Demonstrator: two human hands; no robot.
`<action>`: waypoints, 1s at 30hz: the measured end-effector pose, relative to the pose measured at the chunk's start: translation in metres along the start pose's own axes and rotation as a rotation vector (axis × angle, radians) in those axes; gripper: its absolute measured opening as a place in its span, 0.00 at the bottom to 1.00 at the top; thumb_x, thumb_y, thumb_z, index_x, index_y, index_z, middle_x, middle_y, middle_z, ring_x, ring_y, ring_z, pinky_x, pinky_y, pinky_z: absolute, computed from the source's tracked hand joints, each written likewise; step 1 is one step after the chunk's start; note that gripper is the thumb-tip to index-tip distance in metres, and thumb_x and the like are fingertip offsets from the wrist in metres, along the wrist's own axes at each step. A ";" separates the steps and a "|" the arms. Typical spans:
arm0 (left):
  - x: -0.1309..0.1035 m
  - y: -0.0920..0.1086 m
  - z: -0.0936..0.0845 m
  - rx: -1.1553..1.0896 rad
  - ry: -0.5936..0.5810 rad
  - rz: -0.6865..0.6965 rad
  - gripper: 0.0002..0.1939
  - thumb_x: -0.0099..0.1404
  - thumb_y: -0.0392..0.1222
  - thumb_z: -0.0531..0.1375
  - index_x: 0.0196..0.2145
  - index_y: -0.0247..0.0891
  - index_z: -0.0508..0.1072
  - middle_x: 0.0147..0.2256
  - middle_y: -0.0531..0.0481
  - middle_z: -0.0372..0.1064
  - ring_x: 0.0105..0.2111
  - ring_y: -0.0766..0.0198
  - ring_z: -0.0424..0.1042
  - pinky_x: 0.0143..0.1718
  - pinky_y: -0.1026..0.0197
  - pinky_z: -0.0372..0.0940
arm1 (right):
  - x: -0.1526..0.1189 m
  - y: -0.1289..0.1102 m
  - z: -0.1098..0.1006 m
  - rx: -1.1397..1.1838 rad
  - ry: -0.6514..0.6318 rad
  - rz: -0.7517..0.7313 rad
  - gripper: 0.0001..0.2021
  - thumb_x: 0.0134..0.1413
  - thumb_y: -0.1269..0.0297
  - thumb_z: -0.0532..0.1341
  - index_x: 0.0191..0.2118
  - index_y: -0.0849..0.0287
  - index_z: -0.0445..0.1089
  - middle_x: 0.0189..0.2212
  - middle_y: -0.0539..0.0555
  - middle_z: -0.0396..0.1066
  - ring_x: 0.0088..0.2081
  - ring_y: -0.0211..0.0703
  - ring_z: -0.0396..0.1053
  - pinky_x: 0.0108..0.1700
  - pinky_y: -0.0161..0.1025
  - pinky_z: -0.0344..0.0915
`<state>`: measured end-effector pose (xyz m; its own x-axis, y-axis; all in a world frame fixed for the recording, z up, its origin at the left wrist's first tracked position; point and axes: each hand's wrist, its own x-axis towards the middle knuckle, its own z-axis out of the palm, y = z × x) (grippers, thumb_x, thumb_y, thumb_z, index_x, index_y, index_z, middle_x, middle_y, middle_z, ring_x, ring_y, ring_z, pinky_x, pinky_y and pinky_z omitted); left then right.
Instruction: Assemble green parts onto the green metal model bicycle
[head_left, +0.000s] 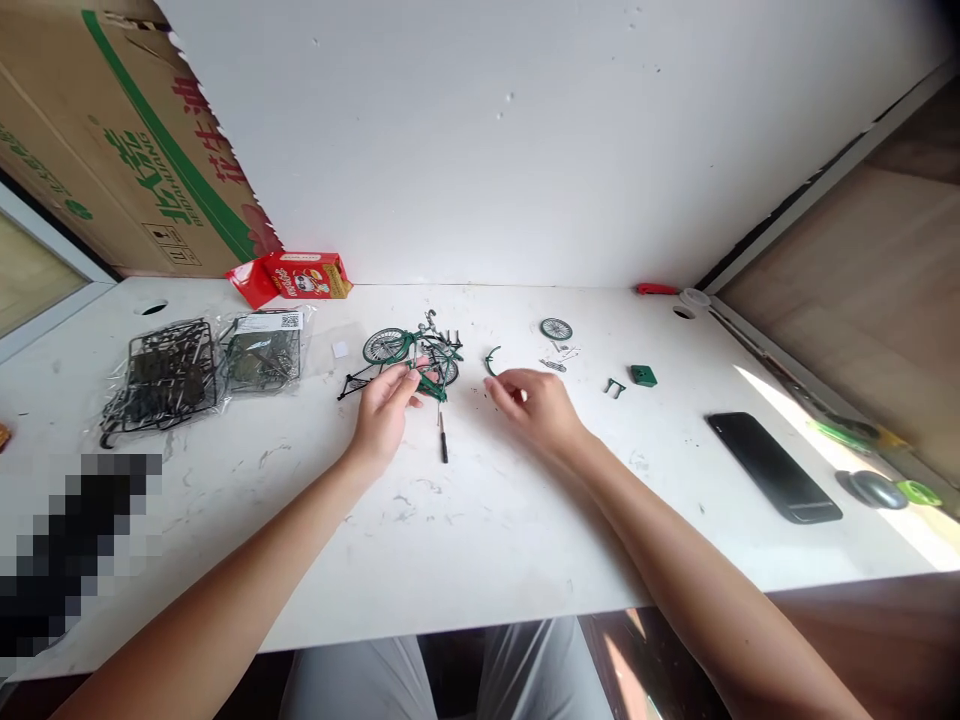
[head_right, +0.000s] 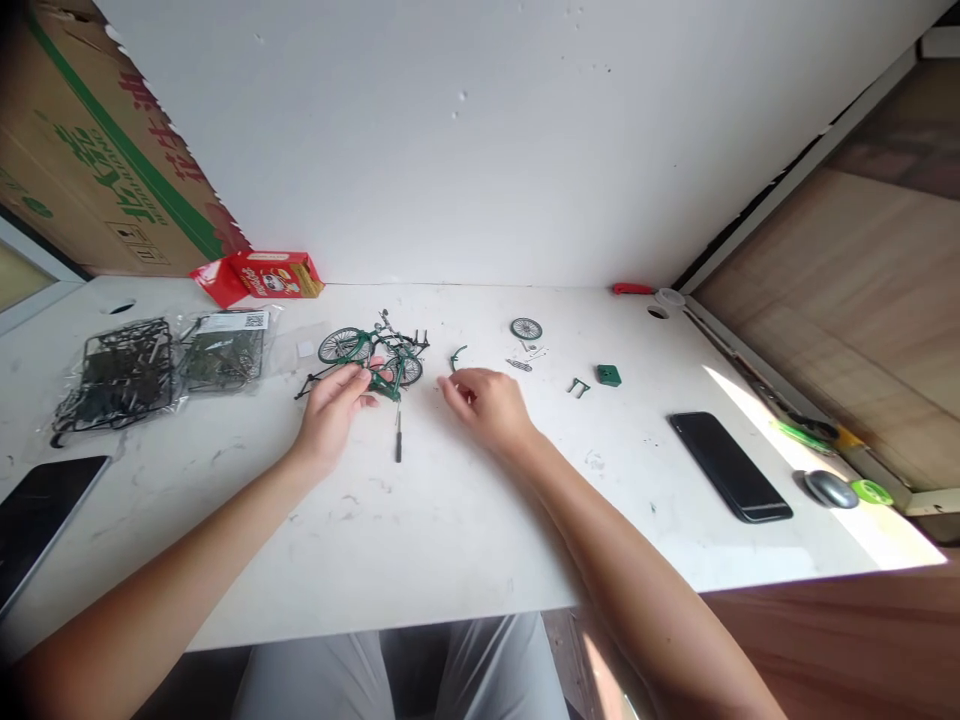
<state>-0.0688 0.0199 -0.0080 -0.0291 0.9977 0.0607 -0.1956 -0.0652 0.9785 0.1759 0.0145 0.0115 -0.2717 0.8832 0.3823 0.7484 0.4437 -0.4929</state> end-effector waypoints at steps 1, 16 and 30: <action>-0.001 -0.001 0.001 0.015 -0.020 0.002 0.21 0.65 0.56 0.69 0.46 0.35 0.80 0.56 0.37 0.77 0.52 0.51 0.76 0.37 0.60 0.68 | 0.004 0.012 -0.006 -0.061 0.043 0.070 0.19 0.74 0.54 0.57 0.33 0.57 0.76 0.27 0.52 0.75 0.29 0.40 0.67 0.34 0.39 0.58; -0.009 -0.007 0.004 0.095 -0.080 0.037 0.30 0.67 0.61 0.67 0.56 0.35 0.77 0.53 0.37 0.79 0.52 0.51 0.77 0.42 0.58 0.70 | 0.008 0.113 -0.047 -0.391 -0.041 0.544 0.20 0.71 0.72 0.53 0.54 0.55 0.81 0.53 0.62 0.76 0.58 0.59 0.65 0.42 0.43 0.64; -0.010 -0.014 0.002 0.131 -0.063 0.046 0.27 0.69 0.58 0.66 0.57 0.37 0.77 0.54 0.37 0.78 0.51 0.52 0.77 0.42 0.59 0.71 | 0.005 0.128 -0.068 -0.485 0.114 0.651 0.24 0.67 0.75 0.49 0.58 0.58 0.78 0.55 0.65 0.74 0.57 0.62 0.63 0.52 0.52 0.63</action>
<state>-0.0634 0.0106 -0.0215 0.0275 0.9931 0.1144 -0.0663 -0.1123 0.9915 0.3109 0.0655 0.0036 0.3511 0.9086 0.2262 0.9205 -0.2908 -0.2609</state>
